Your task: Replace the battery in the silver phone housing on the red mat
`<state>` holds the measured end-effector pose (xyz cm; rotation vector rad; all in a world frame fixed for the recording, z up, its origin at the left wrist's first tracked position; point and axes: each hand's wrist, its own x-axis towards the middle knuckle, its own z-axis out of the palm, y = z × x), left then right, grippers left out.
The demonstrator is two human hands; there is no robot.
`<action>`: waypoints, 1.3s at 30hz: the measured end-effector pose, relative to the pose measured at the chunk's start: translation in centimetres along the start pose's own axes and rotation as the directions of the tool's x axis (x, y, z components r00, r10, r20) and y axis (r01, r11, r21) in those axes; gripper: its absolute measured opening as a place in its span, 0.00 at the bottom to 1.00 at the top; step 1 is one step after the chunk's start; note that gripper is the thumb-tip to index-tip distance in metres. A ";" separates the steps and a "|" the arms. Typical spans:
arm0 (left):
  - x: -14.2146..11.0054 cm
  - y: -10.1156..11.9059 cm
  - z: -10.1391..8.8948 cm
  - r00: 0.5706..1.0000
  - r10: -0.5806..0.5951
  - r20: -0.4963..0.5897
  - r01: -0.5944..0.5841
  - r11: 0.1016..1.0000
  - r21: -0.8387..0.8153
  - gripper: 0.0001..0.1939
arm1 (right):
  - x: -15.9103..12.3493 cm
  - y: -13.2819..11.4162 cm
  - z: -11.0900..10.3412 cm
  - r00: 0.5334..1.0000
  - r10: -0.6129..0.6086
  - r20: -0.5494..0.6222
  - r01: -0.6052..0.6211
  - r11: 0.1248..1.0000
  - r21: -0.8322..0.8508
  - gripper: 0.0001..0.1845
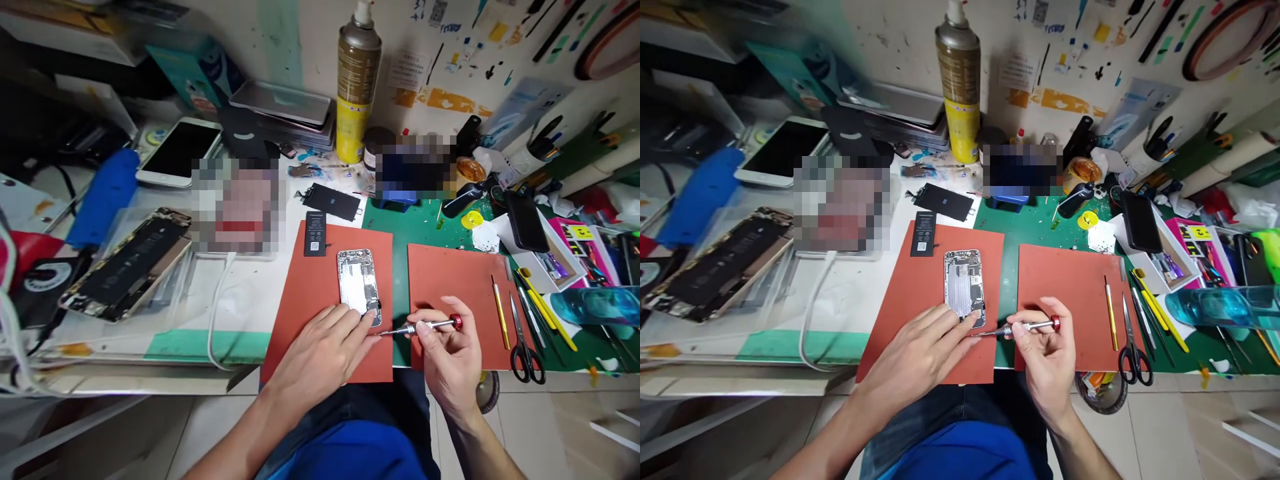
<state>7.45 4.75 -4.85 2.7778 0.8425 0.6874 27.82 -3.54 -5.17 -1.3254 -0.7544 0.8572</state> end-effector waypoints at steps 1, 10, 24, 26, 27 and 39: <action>-0.1 0.0 0.1 1.000 0.003 -0.006 -0.003 1.000 0.002 0.15 | 0.1 0.1 -0.1 1.000 -0.004 0.024 0.004 1.000 0.004 0.25; -0.3 -0.1 0.2 1.000 0.021 0.005 -0.021 1.000 -0.010 0.13 | -0.1 0.4 -0.5 0.995 -0.020 0.095 0.025 0.998 -0.060 0.22; -0.1 -0.3 0.0 0.996 0.075 0.044 -0.077 0.996 0.042 0.15 | 0.1 -0.1 0.2 0.997 -0.009 0.077 0.017 0.995 -0.102 0.21; -0.1 -0.3 -0.1 0.996 0.078 0.053 -0.080 0.996 0.047 0.15 | 0.0 -0.1 0.3 0.997 -0.024 0.070 0.032 0.993 -0.111 0.21; -0.1 -0.3 -0.1 0.995 0.080 0.058 -0.083 0.995 0.057 0.15 | 0.0 -0.1 0.4 0.997 -0.034 0.067 0.042 0.992 -0.118 0.21; 0.1 -0.4 0.0 0.986 0.085 0.143 -0.095 0.993 0.064 0.16 | -0.4 -0.1 0.7 0.994 -0.095 0.049 0.100 0.990 -0.098 0.20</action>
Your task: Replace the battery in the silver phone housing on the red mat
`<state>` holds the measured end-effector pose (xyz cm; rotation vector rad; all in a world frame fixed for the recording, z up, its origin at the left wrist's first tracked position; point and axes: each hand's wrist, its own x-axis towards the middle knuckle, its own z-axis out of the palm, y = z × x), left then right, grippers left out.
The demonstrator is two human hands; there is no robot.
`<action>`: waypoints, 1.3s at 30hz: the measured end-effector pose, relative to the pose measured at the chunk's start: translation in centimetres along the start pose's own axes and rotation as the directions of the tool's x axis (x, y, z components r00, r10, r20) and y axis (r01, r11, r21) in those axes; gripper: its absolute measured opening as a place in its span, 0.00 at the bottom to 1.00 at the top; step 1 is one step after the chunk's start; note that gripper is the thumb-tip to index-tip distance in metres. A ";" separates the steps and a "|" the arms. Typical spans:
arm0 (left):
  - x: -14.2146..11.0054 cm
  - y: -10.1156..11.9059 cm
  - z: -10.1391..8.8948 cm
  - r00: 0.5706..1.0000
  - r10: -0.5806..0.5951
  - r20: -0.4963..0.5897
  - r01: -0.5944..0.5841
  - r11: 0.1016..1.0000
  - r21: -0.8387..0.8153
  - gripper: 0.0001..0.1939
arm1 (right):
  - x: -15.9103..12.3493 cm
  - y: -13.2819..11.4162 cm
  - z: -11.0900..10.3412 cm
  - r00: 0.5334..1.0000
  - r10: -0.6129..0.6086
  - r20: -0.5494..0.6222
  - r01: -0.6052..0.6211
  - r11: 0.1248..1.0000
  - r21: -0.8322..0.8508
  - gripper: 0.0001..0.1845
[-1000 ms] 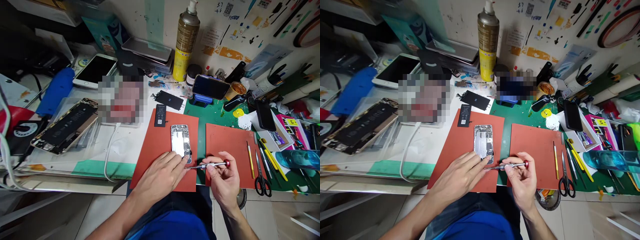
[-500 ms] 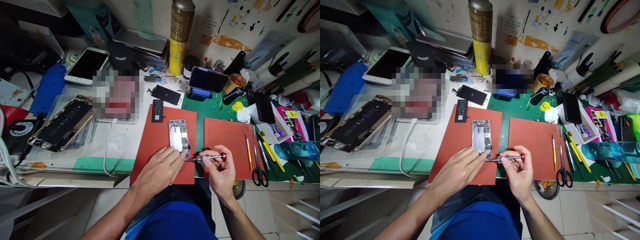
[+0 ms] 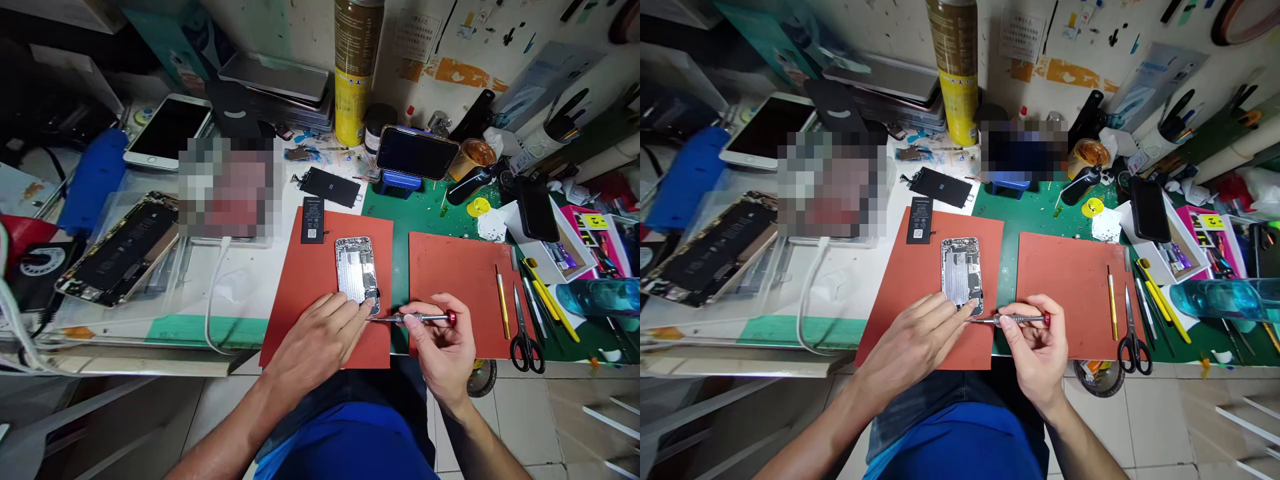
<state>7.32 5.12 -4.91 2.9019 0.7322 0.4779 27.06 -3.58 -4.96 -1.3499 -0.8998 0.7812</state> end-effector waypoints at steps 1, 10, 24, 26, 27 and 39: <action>0.0 0.0 0.0 1.000 0.000 0.005 0.000 1.000 -0.003 0.16 | 0.0 0.0 0.0 1.000 -0.003 0.001 0.003 1.000 0.004 0.20; -0.1 0.1 -0.1 1.000 -0.015 -0.001 0.015 1.000 -0.021 0.16 | 0.0 0.0 0.0 1.000 -0.015 0.026 0.015 1.000 0.007 0.21; -0.6 0.0 0.2 0.997 -0.033 -0.073 0.028 0.997 -0.071 0.18 | 1.3 -3.2 -2.2 0.791 -0.478 0.382 0.610 0.659 -0.440 0.38; -0.7 0.0 0.2 0.996 -0.039 -0.076 0.034 0.996 -0.077 0.19 | 1.9 -3.6 -1.9 0.758 -0.473 0.449 0.649 0.614 -0.449 0.38; -0.7 0.1 0.2 0.996 -0.041 -0.078 0.035 0.996 -0.078 0.20 | 2.1 -3.7 -1.7 0.753 -0.468 0.462 0.654 0.608 -0.451 0.37; -0.8 0.2 0.0 0.995 -0.042 -0.088 0.036 0.997 -0.070 0.22 | 2.7 -4.1 -1.4 0.731 -0.444 0.518 0.674 0.586 -0.448 0.35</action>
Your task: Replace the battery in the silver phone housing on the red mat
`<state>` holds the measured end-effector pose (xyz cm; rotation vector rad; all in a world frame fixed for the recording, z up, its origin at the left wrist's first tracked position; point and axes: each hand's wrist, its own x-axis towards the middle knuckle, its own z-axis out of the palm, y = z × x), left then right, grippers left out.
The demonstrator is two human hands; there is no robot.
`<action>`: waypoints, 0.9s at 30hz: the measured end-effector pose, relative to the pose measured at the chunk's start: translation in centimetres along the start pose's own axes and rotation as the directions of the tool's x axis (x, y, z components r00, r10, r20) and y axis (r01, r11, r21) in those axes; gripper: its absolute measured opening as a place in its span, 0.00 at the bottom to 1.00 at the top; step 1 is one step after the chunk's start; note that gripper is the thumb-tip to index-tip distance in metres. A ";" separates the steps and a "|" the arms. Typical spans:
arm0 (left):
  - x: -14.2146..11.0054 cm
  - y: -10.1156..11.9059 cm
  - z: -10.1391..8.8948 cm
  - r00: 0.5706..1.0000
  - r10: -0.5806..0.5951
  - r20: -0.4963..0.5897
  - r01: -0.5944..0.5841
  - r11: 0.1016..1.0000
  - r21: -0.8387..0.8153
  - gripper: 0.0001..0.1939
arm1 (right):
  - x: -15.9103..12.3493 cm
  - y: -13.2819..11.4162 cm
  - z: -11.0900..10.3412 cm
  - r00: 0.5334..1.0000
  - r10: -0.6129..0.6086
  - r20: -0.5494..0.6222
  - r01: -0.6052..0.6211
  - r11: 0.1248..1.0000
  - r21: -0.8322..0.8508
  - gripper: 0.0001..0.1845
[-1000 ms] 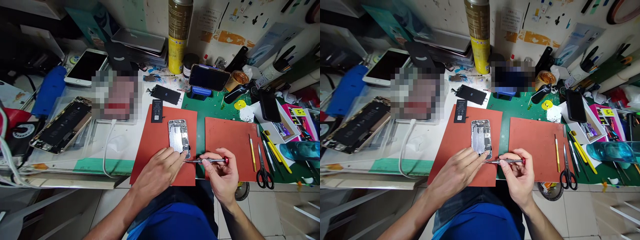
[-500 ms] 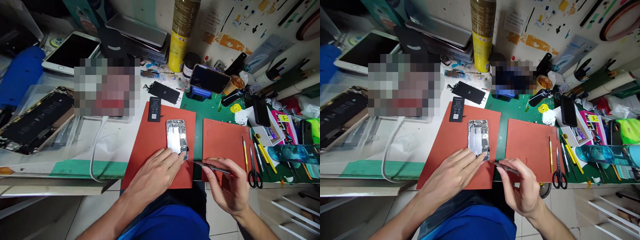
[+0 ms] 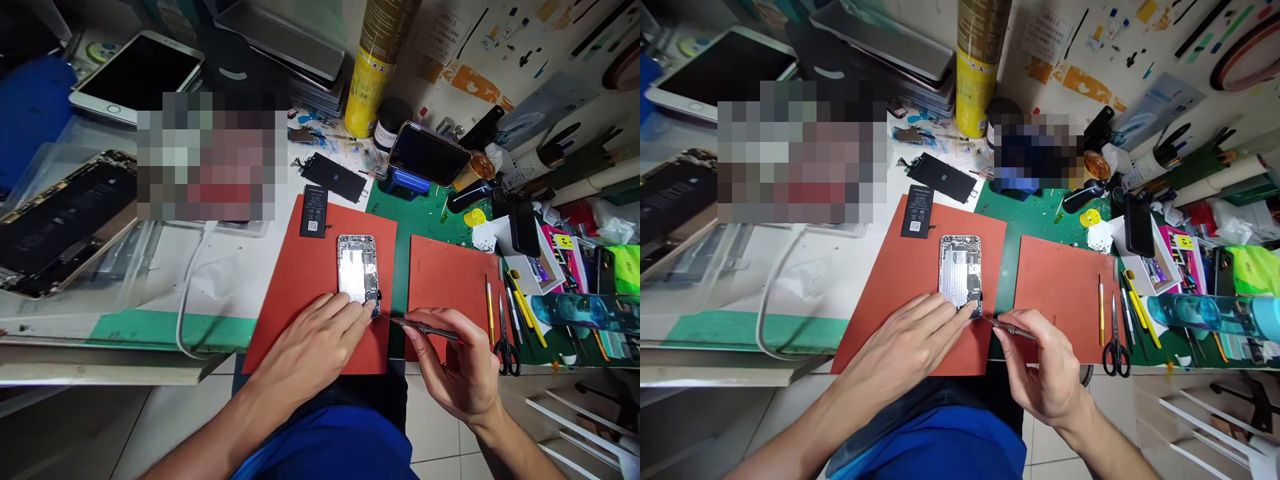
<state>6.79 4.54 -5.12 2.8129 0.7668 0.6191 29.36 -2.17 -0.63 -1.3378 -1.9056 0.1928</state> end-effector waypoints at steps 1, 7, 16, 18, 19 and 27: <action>0.0 0.0 0.0 1.000 -0.002 -0.002 0.002 1.000 0.000 0.22 | 0.1 0.0 -0.1 1.000 -0.007 0.006 0.007 1.000 -0.002 0.34; 0.2 0.0 0.1 1.000 -0.015 0.021 0.016 0.999 -0.038 0.18 | 2.1 -0.3 -0.8 0.982 -0.081 0.172 0.103 0.987 -0.124 0.18; 0.1 -0.1 0.1 1.000 -0.018 -0.001 0.018 0.996 -0.082 0.10 | 5.5 -0.1 -1.2 0.928 -0.194 0.317 0.269 0.939 -0.213 0.08; 0.1 -0.1 0.1 1.000 -0.025 -0.008 0.024 0.996 -0.082 0.10 | 5.6 -0.1 -1.1 0.927 -0.208 0.313 0.283 0.934 -0.217 0.07; 0.1 0.0 0.1 1.000 -0.030 -0.007 0.029 0.996 -0.084 0.10 | 5.7 -0.1 -1.1 0.927 -0.222 0.304 0.295 0.930 -0.221 0.06; 0.1 0.0 0.3 0.999 -0.036 0.005 0.036 0.996 -0.087 0.12 | 5.8 -0.1 -1.2 0.913 -0.226 0.339 0.294 0.942 -0.163 0.07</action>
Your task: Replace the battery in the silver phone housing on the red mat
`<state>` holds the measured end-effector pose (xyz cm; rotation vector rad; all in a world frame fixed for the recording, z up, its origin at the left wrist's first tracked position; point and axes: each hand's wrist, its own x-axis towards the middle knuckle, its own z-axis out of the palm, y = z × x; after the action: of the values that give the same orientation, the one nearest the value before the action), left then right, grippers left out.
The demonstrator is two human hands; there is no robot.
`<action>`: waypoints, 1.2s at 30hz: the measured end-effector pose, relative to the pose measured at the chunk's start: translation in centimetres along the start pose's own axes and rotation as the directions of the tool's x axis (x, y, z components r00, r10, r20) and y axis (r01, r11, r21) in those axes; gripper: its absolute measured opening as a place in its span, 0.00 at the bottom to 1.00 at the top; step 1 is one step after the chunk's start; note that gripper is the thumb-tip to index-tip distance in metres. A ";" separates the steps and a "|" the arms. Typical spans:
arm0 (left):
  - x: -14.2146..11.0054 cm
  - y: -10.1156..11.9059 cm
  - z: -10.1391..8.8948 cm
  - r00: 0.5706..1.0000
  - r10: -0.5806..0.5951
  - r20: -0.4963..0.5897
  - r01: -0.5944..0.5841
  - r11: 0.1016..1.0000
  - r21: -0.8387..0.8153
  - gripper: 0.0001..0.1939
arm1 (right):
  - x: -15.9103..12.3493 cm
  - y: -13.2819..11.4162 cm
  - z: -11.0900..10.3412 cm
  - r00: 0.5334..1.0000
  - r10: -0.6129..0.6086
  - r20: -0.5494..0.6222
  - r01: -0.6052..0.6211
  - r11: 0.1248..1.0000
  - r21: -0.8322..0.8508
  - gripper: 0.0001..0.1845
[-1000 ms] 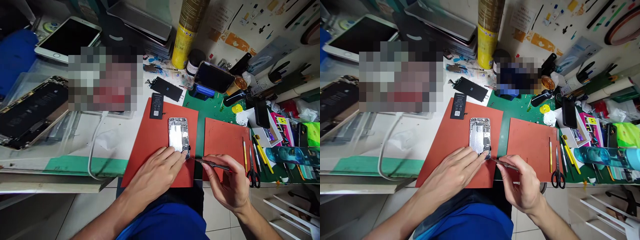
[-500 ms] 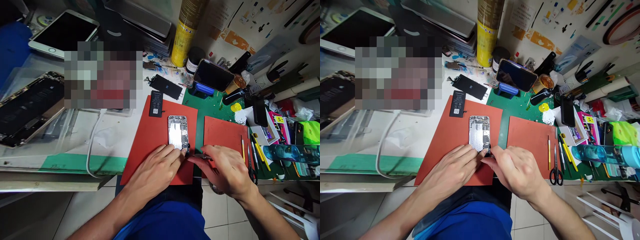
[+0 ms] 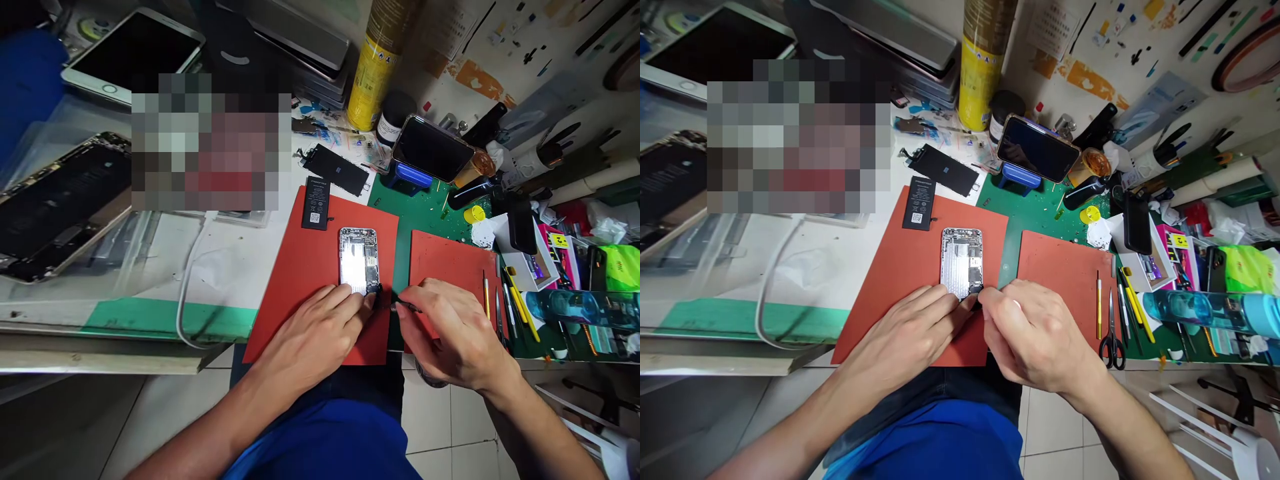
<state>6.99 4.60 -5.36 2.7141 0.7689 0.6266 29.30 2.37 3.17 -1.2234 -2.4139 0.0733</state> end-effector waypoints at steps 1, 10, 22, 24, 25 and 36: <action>0.0 0.0 0.0 1.000 -0.005 0.005 0.005 1.000 -0.005 0.13 | 0.0 0.0 0.0 1.000 -0.007 0.005 0.007 1.000 -0.002 0.08; 0.2 0.1 -0.1 1.000 -0.024 0.011 0.024 0.999 -0.042 0.13 | 0.3 -0.3 -0.3 0.999 0.000 0.045 -0.001 1.000 0.009 0.08; 0.2 0.0 -0.2 1.000 -0.012 0.020 0.012 1.000 -0.015 0.13 | -0.3 -0.2 0.0 0.999 -0.033 -0.012 0.033 0.999 0.020 0.08; 0.2 0.1 -0.1 1.000 -0.013 0.023 0.013 1.000 -0.025 0.13 | -0.3 -0.3 0.0 1.000 -0.016 0.002 0.016 1.000 0.027 0.08; 0.2 0.0 -0.1 1.000 -0.012 0.023 0.012 1.000 -0.028 0.12 | -0.4 -0.3 0.1 1.000 -0.010 0.003 0.010 1.000 0.023 0.09; 0.1 0.1 -0.1 0.999 -0.013 0.036 0.013 1.000 -0.019 0.13 | -0.3 -0.4 0.2 0.999 -0.030 -0.023 0.030 0.999 0.016 0.08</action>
<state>7.05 4.61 -5.21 2.6929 0.7671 0.5773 29.10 1.91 2.95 -1.1739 -2.4063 0.0695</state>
